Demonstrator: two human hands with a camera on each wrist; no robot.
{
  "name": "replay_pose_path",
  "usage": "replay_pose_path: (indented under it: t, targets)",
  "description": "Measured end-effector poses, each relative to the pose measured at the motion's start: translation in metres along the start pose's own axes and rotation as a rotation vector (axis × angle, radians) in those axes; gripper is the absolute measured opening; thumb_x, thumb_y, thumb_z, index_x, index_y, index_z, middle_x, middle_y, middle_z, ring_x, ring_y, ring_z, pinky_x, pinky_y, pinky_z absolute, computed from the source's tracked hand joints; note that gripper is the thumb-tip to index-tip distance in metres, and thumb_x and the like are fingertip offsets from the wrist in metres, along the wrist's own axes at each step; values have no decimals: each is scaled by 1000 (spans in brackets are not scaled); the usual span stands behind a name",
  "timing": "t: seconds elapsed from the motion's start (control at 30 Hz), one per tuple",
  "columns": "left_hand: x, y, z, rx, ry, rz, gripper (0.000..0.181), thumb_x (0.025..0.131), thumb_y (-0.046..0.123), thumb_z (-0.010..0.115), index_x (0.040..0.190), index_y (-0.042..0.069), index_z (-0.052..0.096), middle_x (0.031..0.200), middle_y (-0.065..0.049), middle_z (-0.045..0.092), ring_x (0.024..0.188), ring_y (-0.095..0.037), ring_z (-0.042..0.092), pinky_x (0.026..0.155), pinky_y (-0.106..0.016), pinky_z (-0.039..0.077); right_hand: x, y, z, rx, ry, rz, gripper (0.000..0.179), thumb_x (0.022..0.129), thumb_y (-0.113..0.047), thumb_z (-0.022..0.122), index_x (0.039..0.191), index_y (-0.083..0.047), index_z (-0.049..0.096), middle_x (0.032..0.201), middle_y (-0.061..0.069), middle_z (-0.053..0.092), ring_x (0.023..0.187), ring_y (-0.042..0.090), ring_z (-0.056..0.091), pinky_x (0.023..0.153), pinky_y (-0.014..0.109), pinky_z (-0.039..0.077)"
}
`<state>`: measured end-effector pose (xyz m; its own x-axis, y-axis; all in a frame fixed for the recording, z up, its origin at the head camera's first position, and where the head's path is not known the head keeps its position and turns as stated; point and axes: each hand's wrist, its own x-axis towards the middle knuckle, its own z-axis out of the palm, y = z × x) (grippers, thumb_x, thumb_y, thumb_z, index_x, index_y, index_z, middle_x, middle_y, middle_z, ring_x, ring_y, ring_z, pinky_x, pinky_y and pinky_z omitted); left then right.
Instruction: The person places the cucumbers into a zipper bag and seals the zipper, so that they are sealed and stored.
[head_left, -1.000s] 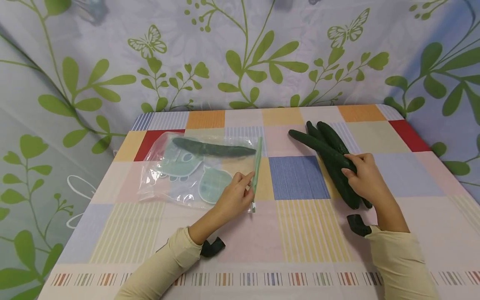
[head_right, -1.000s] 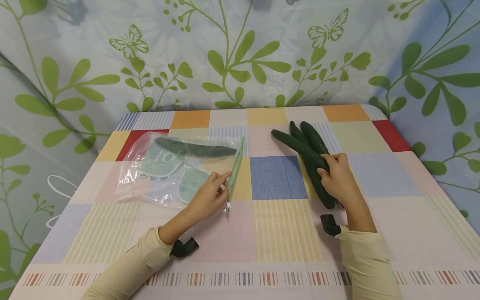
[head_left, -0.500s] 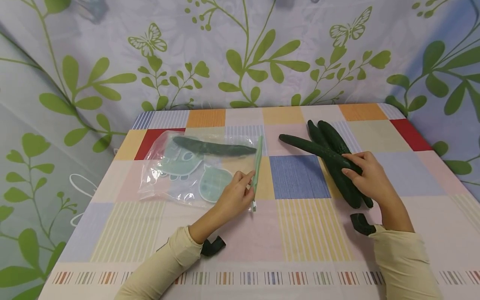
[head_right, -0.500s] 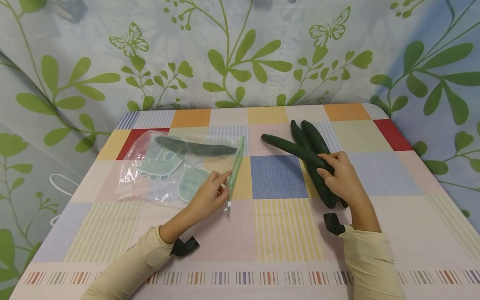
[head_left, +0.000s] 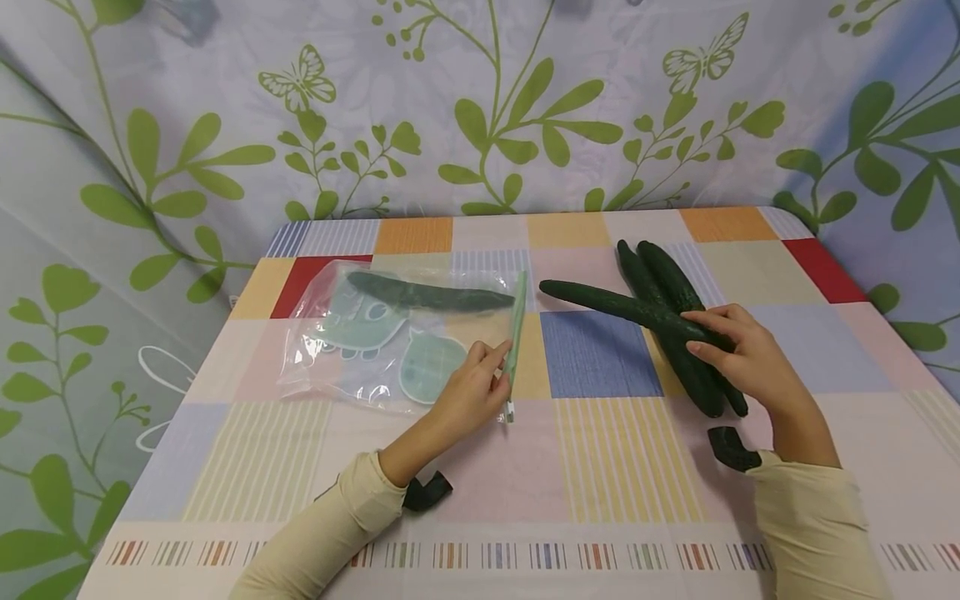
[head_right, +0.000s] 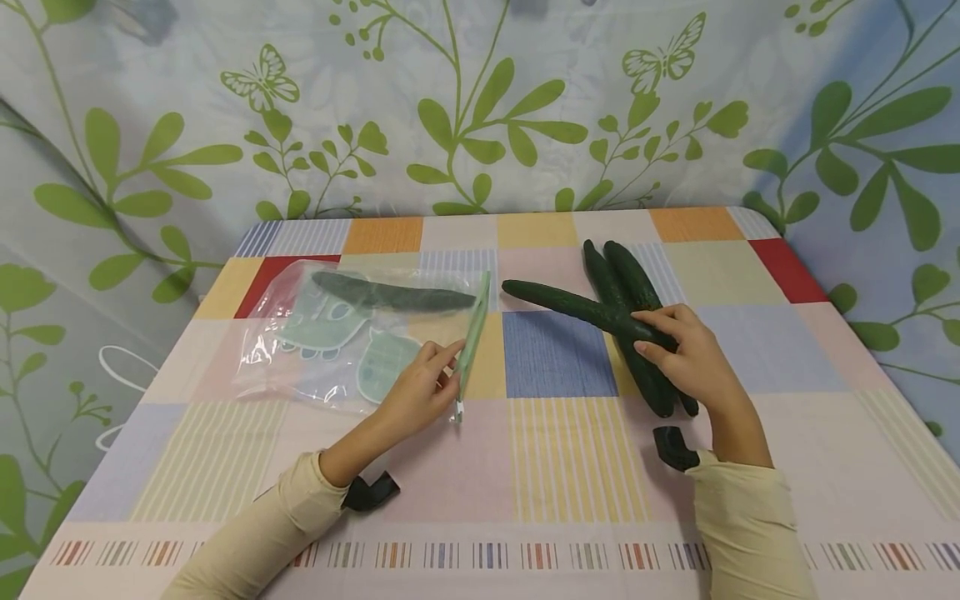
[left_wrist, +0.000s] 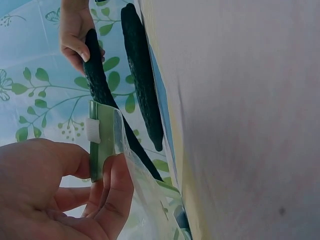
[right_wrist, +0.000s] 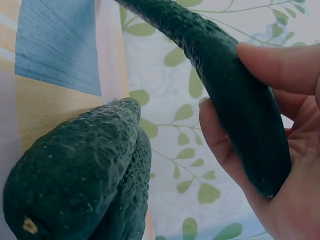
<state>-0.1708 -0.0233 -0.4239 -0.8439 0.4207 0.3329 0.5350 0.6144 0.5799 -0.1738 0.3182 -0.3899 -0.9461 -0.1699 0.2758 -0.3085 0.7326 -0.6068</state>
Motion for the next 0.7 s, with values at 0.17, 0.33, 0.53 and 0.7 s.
replay_pose_path:
  t: [0.17, 0.33, 0.53, 0.7]
  targets:
    - [0, 0, -1, -3, 0, -6, 44, 84, 2, 52, 127, -6, 48, 93, -9, 48, 66, -9, 54, 54, -14, 42, 0, 1, 1, 61, -12, -28, 36, 83, -3, 62, 118, 3, 57, 101, -6, 47, 89, -7, 37, 67, 16, 31]
    - [0, 2, -2, -5, -8, -19, 44, 84, 2, 51, 127, -5, 48, 93, -9, 48, 66, -9, 53, 53, -14, 41, 0, 3, 2, 109, -41, -65, 37, 80, 2, 62, 117, 4, 57, 100, -19, 45, 89, -4, 39, 67, 13, 32]
    - [1, 4, -3, -6, -10, -37, 44, 84, 2, 51, 127, -5, 48, 93, -8, 48, 66, -8, 52, 53, -14, 39, 0, 3, 3, 153, -77, -67, 37, 82, 2, 61, 118, 5, 55, 102, -18, 46, 92, -3, 40, 68, 12, 34]
    - [1, 4, -2, -9, 3, -32, 44, 84, 1, 51, 127, -5, 48, 93, -8, 48, 65, -7, 51, 52, -14, 39, 0, 3, 4, 153, -92, -86, 37, 82, 2, 60, 118, 4, 55, 103, -18, 46, 94, -3, 40, 69, 12, 33]
